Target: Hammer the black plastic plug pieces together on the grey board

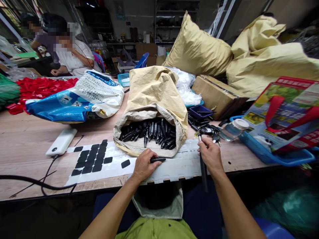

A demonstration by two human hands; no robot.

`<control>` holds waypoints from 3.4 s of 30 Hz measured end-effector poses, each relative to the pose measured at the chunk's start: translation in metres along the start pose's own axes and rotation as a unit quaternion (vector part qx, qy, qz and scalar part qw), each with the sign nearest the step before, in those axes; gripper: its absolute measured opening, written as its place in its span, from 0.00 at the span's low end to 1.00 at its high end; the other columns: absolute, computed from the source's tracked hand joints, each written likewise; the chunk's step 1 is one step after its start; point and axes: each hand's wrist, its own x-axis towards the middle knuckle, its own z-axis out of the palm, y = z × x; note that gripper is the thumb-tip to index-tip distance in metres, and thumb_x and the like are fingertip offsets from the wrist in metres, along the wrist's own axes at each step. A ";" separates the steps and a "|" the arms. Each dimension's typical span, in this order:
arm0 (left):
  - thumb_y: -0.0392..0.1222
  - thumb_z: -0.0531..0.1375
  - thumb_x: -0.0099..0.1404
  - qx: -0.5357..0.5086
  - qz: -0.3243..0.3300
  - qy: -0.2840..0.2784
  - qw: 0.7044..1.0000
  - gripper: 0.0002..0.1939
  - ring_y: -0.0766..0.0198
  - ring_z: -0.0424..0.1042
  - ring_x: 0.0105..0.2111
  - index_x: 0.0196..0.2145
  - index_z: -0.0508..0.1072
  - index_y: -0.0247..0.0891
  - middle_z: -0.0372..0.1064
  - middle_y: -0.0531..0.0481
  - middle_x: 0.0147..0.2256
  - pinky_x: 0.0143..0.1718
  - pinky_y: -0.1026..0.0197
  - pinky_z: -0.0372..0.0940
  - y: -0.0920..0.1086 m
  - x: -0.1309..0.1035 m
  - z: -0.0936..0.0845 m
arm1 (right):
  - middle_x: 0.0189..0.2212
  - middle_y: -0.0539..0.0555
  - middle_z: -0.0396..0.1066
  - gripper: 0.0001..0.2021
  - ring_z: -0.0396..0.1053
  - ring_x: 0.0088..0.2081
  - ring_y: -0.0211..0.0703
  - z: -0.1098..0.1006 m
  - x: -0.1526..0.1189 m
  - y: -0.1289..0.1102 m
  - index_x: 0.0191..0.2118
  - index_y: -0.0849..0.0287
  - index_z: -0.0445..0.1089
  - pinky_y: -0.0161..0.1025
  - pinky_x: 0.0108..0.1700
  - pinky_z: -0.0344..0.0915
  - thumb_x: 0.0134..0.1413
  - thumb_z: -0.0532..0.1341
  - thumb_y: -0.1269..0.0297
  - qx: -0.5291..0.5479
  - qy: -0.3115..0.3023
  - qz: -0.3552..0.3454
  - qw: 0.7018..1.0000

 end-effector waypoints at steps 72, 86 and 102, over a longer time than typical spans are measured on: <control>0.47 0.54 0.75 -0.044 0.072 -0.040 0.996 0.12 0.58 0.67 0.42 0.43 0.75 0.41 0.70 0.49 0.37 0.45 0.56 0.60 -0.005 -0.003 -0.010 | 0.29 0.48 0.69 0.03 0.64 0.30 0.38 0.079 -0.080 -0.039 0.38 0.58 0.72 0.35 0.34 0.60 0.59 0.65 0.66 0.076 -0.285 -0.229 0.927; 0.47 0.47 0.77 0.064 0.104 -0.049 0.991 0.18 0.55 0.65 0.39 0.38 0.73 0.40 0.69 0.46 0.36 0.43 0.53 0.59 -0.010 -0.003 -0.002 | 0.31 0.52 0.66 0.07 0.63 0.36 0.44 0.085 -0.081 -0.033 0.33 0.57 0.66 0.40 0.40 0.60 0.65 0.58 0.66 -0.032 -0.245 -0.410 0.878; 0.50 0.62 0.65 -0.122 0.047 -0.011 0.991 0.12 0.58 0.68 0.35 0.37 0.76 0.39 0.68 0.48 0.33 0.38 0.57 0.62 -0.001 -0.006 -0.015 | 0.28 0.49 0.64 0.08 0.62 0.30 0.39 0.080 -0.080 -0.035 0.37 0.58 0.70 0.36 0.33 0.58 0.61 0.62 0.58 0.108 -0.272 -0.315 0.903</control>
